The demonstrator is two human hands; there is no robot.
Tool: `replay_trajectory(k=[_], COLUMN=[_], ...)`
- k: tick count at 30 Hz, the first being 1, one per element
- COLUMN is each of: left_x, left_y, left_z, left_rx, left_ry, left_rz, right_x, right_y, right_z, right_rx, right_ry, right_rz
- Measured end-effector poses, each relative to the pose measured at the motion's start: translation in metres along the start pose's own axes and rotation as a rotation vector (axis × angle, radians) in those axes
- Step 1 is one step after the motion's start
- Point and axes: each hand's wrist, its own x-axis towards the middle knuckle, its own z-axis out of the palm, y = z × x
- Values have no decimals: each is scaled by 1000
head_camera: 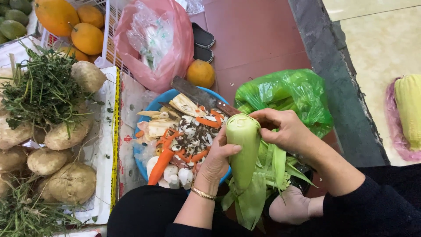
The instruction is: Peeling husks and silk from ears of corn and trimming the ends with a knife.
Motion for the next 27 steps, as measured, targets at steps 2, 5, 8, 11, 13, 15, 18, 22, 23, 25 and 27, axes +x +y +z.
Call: replay_trajectory(k=[2, 5, 8, 11, 13, 15, 18, 22, 23, 25, 27], left_x=[-1, -3, -2, 1, 4, 5, 6, 16, 16, 16, 13], left_y=[1, 0, 5, 13, 15, 17, 22, -13, -10, -2, 9], left_z=[1, 6, 17, 26, 28, 27, 31, -6, -2, 13, 35], left_rx=[0, -38, -101, -159, -194, -190, -198, -253, -213, -175, 97], left_ry=[0, 9, 23, 63, 97, 203, 240, 292, 323, 354, 378], left_rz=[-15, -59, -83, -55, -35, -88, -148, -261, -302, -342, -191], right_x=[2, 4, -1, -5, -10, -16, -16, -8, -8, -8, -6], right_y=[17, 35, 29, 29, 28, 19, 1, 15, 12, 8, 5], right_z=[3, 10, 16, 26, 34, 43, 44, 43, 43, 42, 40], right_rx=[-14, 91, 268, 334, 341, 267, 173, 212, 226, 238, 241], right_ry=[35, 93, 127, 108, 78, 24, 114, 134, 164, 192, 232], right_rz=[6, 50, 115, 200, 260, 314, 325, 266, 245, 223, 183])
